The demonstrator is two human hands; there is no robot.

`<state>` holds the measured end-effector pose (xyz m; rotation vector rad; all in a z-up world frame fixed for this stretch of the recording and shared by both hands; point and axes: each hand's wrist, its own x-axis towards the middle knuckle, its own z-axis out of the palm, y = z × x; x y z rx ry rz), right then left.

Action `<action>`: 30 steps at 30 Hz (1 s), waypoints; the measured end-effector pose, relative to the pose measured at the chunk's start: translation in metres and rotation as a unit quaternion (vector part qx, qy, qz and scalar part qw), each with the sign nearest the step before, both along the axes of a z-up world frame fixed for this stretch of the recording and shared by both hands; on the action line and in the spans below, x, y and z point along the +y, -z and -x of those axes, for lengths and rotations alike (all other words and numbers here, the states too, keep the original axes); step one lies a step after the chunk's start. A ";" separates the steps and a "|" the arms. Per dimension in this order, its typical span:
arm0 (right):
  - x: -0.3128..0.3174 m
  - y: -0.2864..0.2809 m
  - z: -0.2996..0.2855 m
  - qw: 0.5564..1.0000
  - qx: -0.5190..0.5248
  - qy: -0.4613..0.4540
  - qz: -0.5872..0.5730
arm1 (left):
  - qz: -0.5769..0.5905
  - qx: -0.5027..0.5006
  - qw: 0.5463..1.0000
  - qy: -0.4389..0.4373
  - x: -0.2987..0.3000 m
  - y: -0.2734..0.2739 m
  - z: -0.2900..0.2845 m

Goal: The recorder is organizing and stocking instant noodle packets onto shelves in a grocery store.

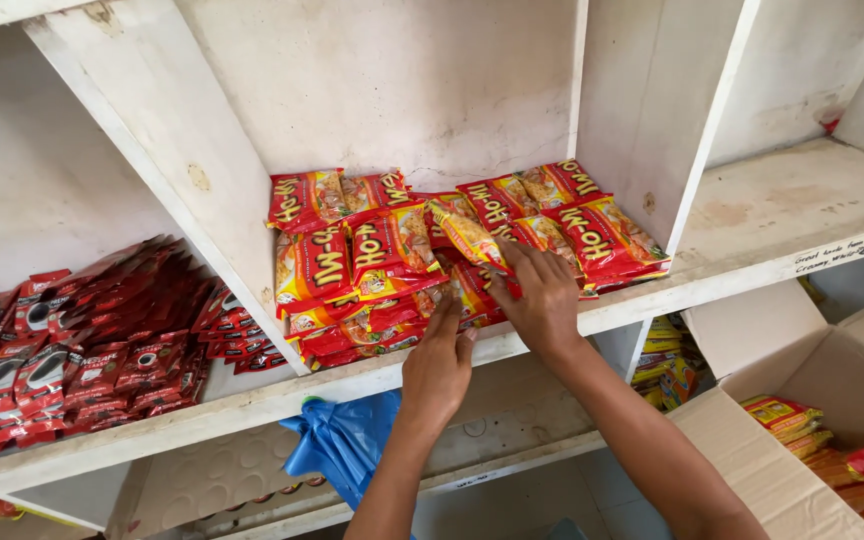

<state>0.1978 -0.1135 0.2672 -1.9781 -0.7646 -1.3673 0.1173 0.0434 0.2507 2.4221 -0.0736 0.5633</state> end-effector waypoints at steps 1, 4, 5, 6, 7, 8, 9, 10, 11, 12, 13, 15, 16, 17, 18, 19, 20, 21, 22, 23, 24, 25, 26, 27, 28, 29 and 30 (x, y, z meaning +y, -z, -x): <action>0.001 -0.002 0.002 1.000 0.000 0.000 0.000 | 0.000 0.000 1.000 0.000 0.001 0.003 -0.002; 0.000 -0.003 0.004 0.999 -0.010 -0.001 0.047 | 0.018 -0.035 0.999 0.013 0.005 0.015 -0.010; -0.002 -0.001 0.003 0.999 0.006 -0.023 0.028 | 0.005 -0.063 0.998 0.010 0.007 0.021 -0.013; -0.004 0.001 0.002 0.999 0.022 -0.045 0.008 | -0.008 -0.091 0.996 0.008 0.009 0.027 -0.017; -0.008 0.001 0.000 0.999 0.023 -0.045 0.008 | -0.007 -0.090 0.996 0.007 0.005 0.010 -0.008; -0.012 0.001 -0.001 0.996 0.058 -0.067 -0.008 | 0.086 -0.012 0.996 0.019 0.000 -0.008 0.001; -0.016 0.001 -0.003 0.991 0.093 -0.089 -0.025 | 0.177 0.067 0.981 0.032 -0.005 -0.025 0.010; -0.018 -0.002 -0.001 0.991 0.094 -0.089 -0.024 | 0.178 0.067 0.981 0.031 -0.001 -0.017 0.004; -0.019 -0.005 0.001 0.993 0.080 -0.088 0.011 | 0.222 0.034 0.973 0.059 0.002 -0.008 -0.002; -0.022 -0.009 0.003 0.993 0.066 -0.086 0.046 | 0.265 0.000 0.960 0.087 0.006 0.000 -0.008; -0.021 -0.010 0.006 0.993 0.067 -0.085 0.046 | 0.265 0.000 0.960 0.088 0.007 0.004 -0.011; -0.020 -0.013 0.010 0.992 0.046 -0.072 0.094 | 0.304 -0.003 0.947 0.106 0.010 0.012 -0.017; -0.020 -0.012 0.012 0.992 0.046 -0.071 0.093 | 0.303 -0.002 0.947 0.107 0.010 0.012 -0.017; -0.020 -0.012 0.014 0.990 0.030 -0.046 0.129 | 0.335 0.016 0.936 0.109 0.010 0.012 -0.018; -0.020 -0.011 0.015 0.986 0.014 -0.020 0.164 | 0.367 0.034 0.923 0.111 0.011 0.012 -0.019; -0.020 -0.011 0.017 0.986 0.015 -0.020 0.164 | 0.367 0.035 0.923 0.111 0.014 0.017 -0.022; -0.020 -0.011 0.019 0.986 0.011 -0.018 0.168 | 0.376 0.045 0.919 0.113 0.017 0.023 -0.026; -0.020 -0.010 0.021 0.985 0.007 -0.015 0.171 | 0.385 0.055 0.914 0.115 0.021 0.029 -0.030; -0.020 -0.008 0.021 0.985 0.008 -0.015 0.170 | 0.385 0.056 0.914 0.115 0.020 0.027 -0.028; -0.020 -0.007 0.021 0.985 0.011 -0.006 0.170 | 0.387 0.060 0.913 0.112 0.019 0.025 -0.026; -0.019 -0.006 0.021 0.985 0.013 0.003 0.170 | 0.390 0.064 0.912 0.109 0.018 0.024 -0.025; -0.018 -0.007 0.023 0.985 0.013 0.002 0.170 | 0.390 0.065 0.912 0.108 0.019 0.027 -0.026; -0.017 -0.009 0.025 0.983 0.008 0.006 0.185 | 0.391 0.063 0.912 0.108 0.021 0.031 -0.028; -0.016 -0.010 0.026 0.980 0.003 0.011 0.199 | 0.392 0.062 0.912 0.108 0.022 0.034 -0.030; -0.018 -0.011 0.026 0.980 0.003 0.010 0.199 | 0.392 0.062 0.912 0.108 0.021 0.032 -0.028; -0.019 -0.013 0.026 0.980 0.002 0.002 0.200 | 0.395 0.058 0.910 0.110 0.020 0.029 -0.028; -0.021 -0.016 0.026 0.979 0.001 -0.007 0.201 | 0.398 0.055 0.909 0.112 0.020 0.026 -0.027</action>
